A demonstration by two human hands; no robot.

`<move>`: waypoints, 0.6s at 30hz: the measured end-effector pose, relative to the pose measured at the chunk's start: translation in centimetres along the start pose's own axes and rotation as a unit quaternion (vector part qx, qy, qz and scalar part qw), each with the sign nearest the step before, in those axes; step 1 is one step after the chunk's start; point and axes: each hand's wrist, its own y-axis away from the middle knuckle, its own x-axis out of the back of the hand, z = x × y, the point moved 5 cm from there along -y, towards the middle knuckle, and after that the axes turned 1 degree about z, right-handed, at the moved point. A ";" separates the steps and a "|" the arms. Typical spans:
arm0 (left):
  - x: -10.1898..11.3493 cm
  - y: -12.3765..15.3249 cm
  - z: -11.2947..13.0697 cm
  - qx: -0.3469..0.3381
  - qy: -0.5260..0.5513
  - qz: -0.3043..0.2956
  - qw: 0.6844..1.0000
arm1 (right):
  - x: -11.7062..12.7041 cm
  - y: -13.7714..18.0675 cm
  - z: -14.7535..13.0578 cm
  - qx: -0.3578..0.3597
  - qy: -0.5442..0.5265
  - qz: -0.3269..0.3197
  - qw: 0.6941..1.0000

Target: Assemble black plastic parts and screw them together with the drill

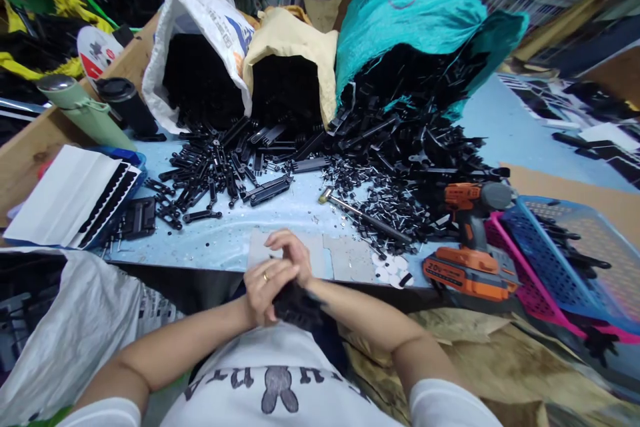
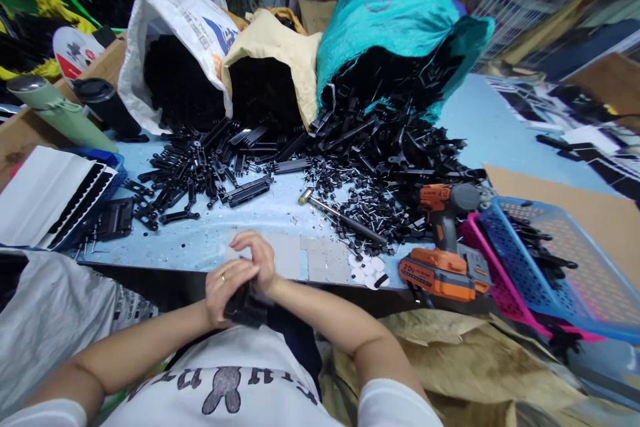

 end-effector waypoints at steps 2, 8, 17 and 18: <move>-1.3 0.2 -3.3 -0.003 -0.127 -0.041 0.991 | -0.1 -4.1 2.0 0.063 0.044 -0.069 0.995; -5.0 0.3 -10.1 0.033 -0.287 -0.333 0.898 | 2.9 -10.2 10.7 0.129 0.328 -0.204 0.913; -7.9 -3.4 -13.7 0.026 -0.322 -0.351 0.879 | 3.0 -13.7 12.7 0.047 0.411 -0.151 0.898; -8.1 -4.6 -14.4 0.032 -0.325 -0.341 0.881 | 3.5 -14.8 12.9 0.029 0.420 -0.150 0.895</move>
